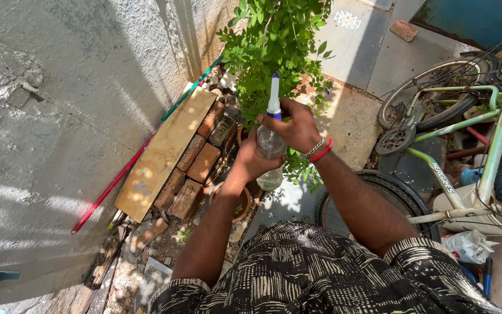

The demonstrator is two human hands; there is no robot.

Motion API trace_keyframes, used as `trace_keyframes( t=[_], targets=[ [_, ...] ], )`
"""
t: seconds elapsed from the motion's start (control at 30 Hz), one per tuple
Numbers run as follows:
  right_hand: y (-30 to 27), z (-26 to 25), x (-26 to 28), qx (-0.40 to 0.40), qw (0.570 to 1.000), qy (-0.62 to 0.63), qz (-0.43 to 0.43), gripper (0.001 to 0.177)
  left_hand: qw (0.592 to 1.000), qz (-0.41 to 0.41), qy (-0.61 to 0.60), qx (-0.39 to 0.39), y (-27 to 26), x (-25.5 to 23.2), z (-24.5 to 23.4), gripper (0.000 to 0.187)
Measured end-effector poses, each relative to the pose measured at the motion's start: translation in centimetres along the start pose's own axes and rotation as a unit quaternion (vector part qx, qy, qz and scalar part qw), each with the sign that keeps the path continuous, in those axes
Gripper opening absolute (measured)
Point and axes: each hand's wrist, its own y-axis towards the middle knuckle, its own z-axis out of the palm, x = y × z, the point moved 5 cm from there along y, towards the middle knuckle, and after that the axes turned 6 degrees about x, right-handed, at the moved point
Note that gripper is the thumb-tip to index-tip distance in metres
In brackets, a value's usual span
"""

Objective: The person uses a spray bottle to water the leaves and stems of potted plants in an outdoor garden area.

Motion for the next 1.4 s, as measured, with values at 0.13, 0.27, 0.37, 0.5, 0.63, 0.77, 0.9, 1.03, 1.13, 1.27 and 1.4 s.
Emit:
trace_keyframes(
  t=[0.13,0.27,0.37,0.5,0.63,0.77,0.9,1.03,1.13,1.27,1.4],
  targets=[
    [-0.4,-1.2,-0.1,-0.001,0.998,-0.030,-0.052,0.056,1.000,-0.012,0.000,-0.010,-0.1,-1.1,0.8,0.078],
    [-1.1,-2.5,0.2,0.002,0.998,-0.023,-0.062,0.047,0.997,-0.040,-0.056,-0.031,-0.3,-3.3,2.1,0.072],
    [-1.5,-3.7,0.3,0.001,0.998,-0.043,-0.034,0.039,0.996,-0.069,0.009,-0.060,0.0,-4.7,3.1,0.071],
    [-2.1,-5.1,1.3,0.008,0.991,-0.067,-0.115,0.036,0.994,-0.078,0.039,-0.067,0.6,-5.8,4.2,0.072],
    [-2.6,-6.1,1.4,0.002,0.989,-0.015,-0.146,0.040,0.994,-0.044,0.049,-0.089,0.9,-7.0,5.3,0.076],
    [-2.8,-7.4,-0.1,0.007,0.996,0.006,-0.086,0.037,0.993,-0.080,0.059,-0.070,1.5,-7.7,6.6,0.075],
    [-2.4,-8.2,-2.1,0.020,1.000,-0.019,0.009,0.036,0.987,-0.084,0.107,-0.081,2.1,-8.6,7.6,0.077],
    [-2.4,-9.1,-0.8,0.048,0.994,0.005,-0.096,0.038,0.988,-0.083,0.071,-0.105,2.4,-9.2,8.7,0.075],
    [-2.3,-9.8,-0.2,0.050,0.991,0.024,-0.124,0.041,0.985,-0.081,0.086,-0.122,2.8,-9.3,9.5,0.074],
    [-1.7,-10.9,-0.5,0.060,0.993,0.031,-0.100,0.035,0.980,-0.068,0.111,-0.152,3.4,-9.0,10.5,0.074],
    [-0.9,-11.3,-1.7,0.062,0.997,0.034,0.018,0.035,0.978,-0.081,0.124,-0.147,4.3,-8.6,10.8,0.070]
  ],
)
